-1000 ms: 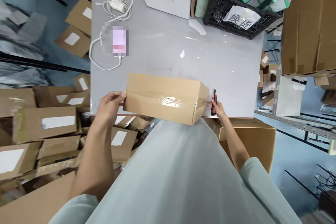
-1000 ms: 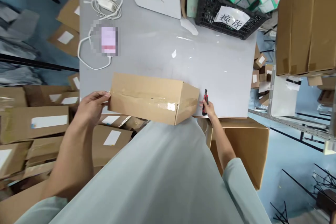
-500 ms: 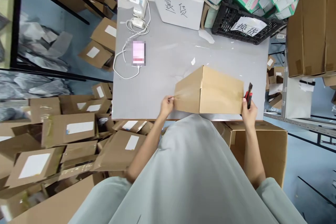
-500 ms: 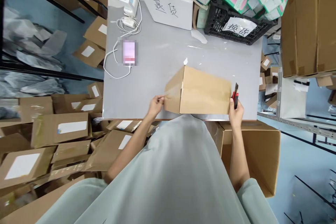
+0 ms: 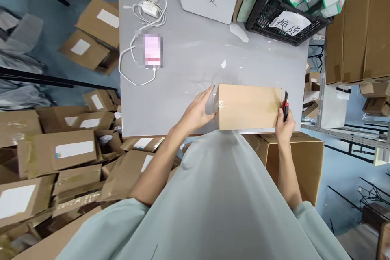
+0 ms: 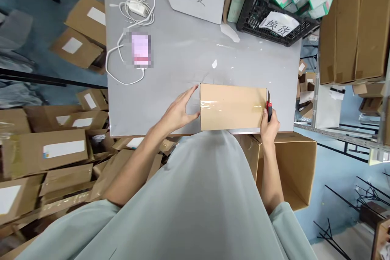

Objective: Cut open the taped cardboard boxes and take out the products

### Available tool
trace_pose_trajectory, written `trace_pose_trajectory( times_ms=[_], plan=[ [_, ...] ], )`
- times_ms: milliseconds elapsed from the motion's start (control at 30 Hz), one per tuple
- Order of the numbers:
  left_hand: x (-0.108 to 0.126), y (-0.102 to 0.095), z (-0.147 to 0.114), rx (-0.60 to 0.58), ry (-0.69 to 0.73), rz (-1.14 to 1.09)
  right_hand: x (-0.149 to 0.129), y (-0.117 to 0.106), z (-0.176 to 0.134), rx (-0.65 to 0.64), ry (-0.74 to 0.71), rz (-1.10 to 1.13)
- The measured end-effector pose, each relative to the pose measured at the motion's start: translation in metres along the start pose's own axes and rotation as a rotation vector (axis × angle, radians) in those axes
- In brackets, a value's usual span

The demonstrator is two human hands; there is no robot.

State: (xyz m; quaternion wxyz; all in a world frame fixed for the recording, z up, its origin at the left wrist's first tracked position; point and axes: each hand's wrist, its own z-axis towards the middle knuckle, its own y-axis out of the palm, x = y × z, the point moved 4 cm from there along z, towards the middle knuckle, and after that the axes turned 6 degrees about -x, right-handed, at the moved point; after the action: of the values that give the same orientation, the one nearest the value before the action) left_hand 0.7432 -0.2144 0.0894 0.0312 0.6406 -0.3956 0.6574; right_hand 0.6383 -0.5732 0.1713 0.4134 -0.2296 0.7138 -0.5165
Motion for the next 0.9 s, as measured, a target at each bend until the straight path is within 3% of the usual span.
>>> trace_pose_trajectory(
  times_ms=[133, 300, 500, 667, 900],
  plan=[
    [0.012, -0.013, 0.014, -0.124, 0.047, 0.002, -0.001, -0.002, 0.001, -0.003, 0.018, -0.042],
    [0.008, -0.018, 0.020, -0.155, 0.091, -0.203, -0.001, -0.001, 0.000, 0.015, 0.033, -0.049],
    [0.001, -0.026, 0.026, -0.139, 0.095, -0.088, -0.006, 0.000, -0.004, 0.035, 0.078, -0.104],
    [0.005, -0.020, 0.032, -0.101, 0.177, 0.053, -0.011, -0.001, -0.006, 0.032, 0.090, -0.171],
    [0.008, -0.014, 0.034, -0.072, 0.219, 0.036, -0.029, -0.011, -0.010, 0.059, 0.050, -0.308]
  ],
)
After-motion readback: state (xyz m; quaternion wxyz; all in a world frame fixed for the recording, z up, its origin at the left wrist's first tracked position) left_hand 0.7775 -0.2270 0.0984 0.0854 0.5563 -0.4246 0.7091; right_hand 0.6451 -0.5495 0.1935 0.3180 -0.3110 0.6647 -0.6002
